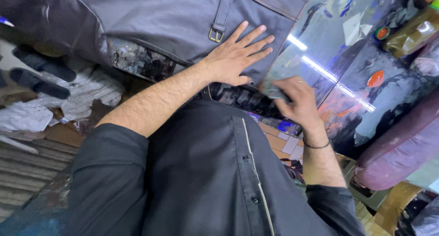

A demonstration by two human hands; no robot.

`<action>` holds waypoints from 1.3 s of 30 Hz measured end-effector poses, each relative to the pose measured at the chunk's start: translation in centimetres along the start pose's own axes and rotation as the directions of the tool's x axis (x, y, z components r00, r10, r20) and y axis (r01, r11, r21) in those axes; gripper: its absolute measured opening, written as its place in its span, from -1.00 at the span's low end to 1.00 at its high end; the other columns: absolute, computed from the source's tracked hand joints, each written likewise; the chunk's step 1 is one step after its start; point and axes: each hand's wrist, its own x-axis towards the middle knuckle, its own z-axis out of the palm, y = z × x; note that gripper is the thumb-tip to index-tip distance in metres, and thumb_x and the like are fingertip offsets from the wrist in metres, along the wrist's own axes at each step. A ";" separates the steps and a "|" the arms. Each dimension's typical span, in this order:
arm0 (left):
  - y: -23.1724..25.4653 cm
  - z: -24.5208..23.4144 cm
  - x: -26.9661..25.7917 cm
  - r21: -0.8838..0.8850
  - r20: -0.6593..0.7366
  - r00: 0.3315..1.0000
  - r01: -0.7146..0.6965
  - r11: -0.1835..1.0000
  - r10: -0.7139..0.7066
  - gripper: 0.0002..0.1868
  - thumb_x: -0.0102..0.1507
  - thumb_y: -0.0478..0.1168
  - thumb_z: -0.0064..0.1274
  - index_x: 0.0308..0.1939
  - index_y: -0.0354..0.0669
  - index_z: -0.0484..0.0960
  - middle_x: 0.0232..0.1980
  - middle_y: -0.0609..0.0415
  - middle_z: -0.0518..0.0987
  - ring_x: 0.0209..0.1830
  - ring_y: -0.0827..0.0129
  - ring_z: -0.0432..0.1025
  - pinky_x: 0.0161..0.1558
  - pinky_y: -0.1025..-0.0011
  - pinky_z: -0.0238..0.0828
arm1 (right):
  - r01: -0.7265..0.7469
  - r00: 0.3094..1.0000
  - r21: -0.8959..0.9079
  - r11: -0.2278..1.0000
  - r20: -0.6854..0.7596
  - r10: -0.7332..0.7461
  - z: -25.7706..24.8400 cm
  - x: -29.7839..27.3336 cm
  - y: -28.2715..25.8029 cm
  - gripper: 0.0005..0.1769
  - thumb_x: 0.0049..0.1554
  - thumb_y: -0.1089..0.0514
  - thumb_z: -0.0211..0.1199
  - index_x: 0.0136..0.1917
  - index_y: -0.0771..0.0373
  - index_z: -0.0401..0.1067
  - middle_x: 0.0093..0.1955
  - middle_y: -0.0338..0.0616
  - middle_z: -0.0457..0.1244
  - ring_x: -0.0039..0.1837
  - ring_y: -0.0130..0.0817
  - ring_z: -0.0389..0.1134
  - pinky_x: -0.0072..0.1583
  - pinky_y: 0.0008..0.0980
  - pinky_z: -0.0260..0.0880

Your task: The person scrubs a dark leather jacket with a small abrasive block, working over the back, sleeves, and front panels. They repeatedly rub the surface and seams, occasionally adjusting the jacket's position on the workbench.

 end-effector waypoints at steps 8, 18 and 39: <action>0.1 -0.5 -0.4 -0.015 -0.002 1.000 -0.009 1.000 0.009 0.05 0.12 0.26 0.23 0.59 -0.09 0.25 0.70 -0.01 -0.03 0.70 0.03 -0.30 0.56 -0.20 -0.52 | -0.064 0.967 -0.191 0.979 -0.253 0.013 -0.9 5.9 6.6 -0.73 0.10 0.34 0.37 0.10 0.34 0.50 -0.02 0.04 0.31 0.04 0.01 0.36 0.09 -0.16 0.36; 0.1 -1.1 -0.3 -0.032 0.034 0.999 0.002 0.999 0.000 0.06 0.10 0.26 0.24 0.57 -0.12 0.26 0.69 -0.02 -0.03 0.69 0.02 -0.29 0.56 -0.18 -0.50 | 0.024 1.000 -0.213 0.977 0.018 -0.020 -0.5 5.1 3.1 -0.53 0.00 0.31 0.35 0.21 0.22 0.51 -0.01 -0.01 0.26 0.06 0.01 0.30 0.13 -0.11 0.36; 0.1 -2.0 0.2 -0.083 0.059 0.998 0.020 0.996 -0.015 0.08 0.08 0.25 0.24 0.57 -0.10 0.22 0.68 0.00 -0.05 0.68 0.07 -0.30 0.56 -0.16 -0.54 | -0.070 0.998 -0.116 0.991 -0.013 0.069 -0.9 4.6 4.5 -0.60 -0.02 0.29 0.33 0.13 0.28 0.48 -0.05 0.05 0.27 0.01 0.06 0.34 0.08 -0.12 0.38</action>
